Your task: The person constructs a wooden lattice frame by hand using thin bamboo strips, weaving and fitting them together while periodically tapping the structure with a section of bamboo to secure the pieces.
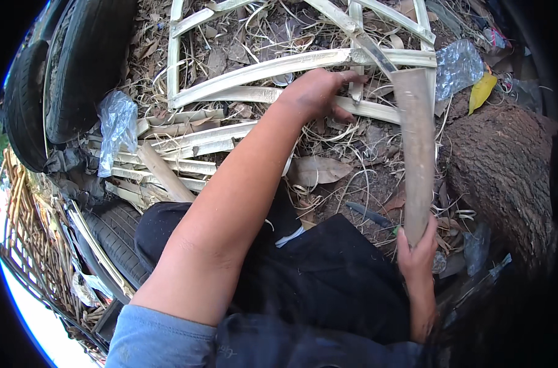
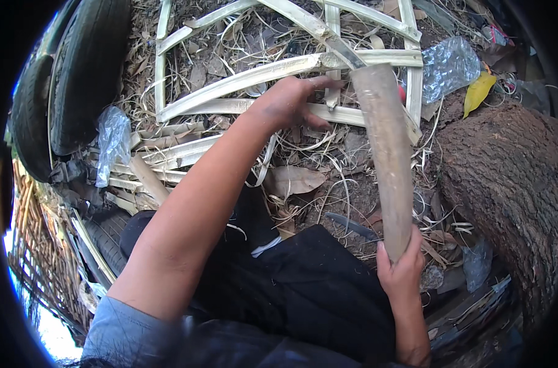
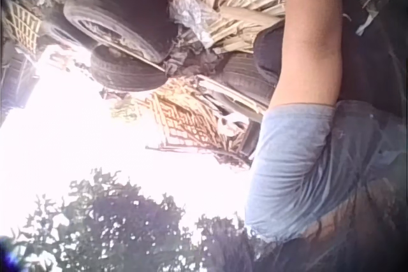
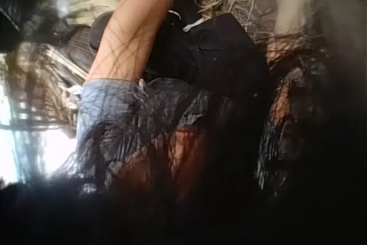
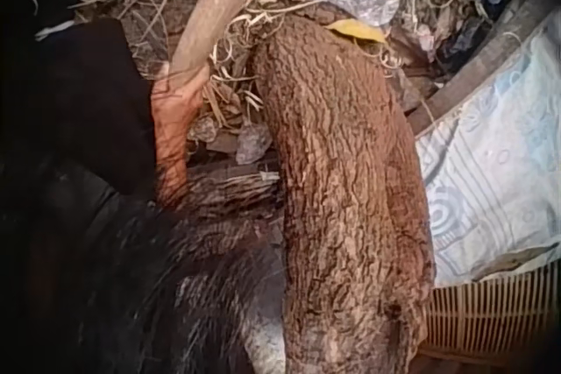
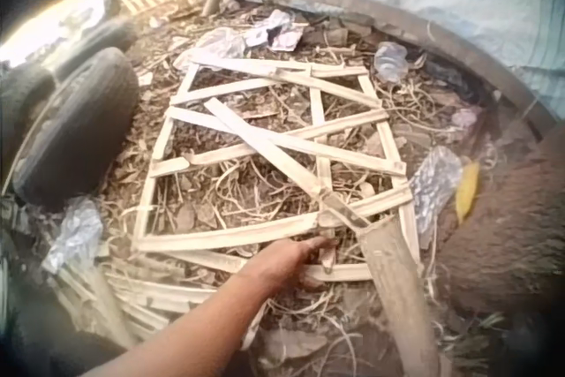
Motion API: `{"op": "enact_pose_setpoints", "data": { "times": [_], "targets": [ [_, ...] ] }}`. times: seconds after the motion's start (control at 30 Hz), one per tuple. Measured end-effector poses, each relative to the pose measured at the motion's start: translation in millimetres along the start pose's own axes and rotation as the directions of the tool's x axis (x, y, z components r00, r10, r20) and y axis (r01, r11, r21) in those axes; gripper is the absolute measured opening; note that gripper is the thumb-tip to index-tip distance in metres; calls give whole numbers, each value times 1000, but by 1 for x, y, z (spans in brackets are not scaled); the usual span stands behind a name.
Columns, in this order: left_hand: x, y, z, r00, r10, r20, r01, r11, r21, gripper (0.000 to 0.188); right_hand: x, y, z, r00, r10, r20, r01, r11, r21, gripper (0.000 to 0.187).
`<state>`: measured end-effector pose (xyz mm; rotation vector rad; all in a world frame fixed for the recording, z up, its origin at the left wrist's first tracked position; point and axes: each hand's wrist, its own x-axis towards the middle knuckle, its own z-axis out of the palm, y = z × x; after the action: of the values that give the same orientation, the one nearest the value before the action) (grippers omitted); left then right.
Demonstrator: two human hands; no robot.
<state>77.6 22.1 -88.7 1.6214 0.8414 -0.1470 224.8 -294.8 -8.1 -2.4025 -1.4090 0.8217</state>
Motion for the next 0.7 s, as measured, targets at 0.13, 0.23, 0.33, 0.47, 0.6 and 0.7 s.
{"op": "enact_pose_setpoints", "data": {
  "times": [0.13,0.23,0.33,0.47,0.6,0.7],
  "targets": [
    [9,-20,2,982,174,-70,-157,967,202,68,-13,-6,-4,983,-105,-152,123,986,116,60],
    [11,-21,3,974,220,-53,-197,939,284,57,-11,-3,3,978,-193,75,199,977,-80,63],
    [21,-25,2,976,215,-34,-209,968,138,49,-9,2,-2,970,-155,-188,174,981,88,63],
    [17,-30,7,964,259,-63,-242,949,204,58,-10,-3,-11,942,-316,-114,308,948,-78,65],
    [2,1,3,995,98,-10,-97,994,57,67,-16,-5,-14,938,-140,-318,185,976,114,63],
    [6,-16,-2,961,261,-93,-202,888,412,70,-3,6,4,998,-55,34,60,986,-157,61]
  ]
}}
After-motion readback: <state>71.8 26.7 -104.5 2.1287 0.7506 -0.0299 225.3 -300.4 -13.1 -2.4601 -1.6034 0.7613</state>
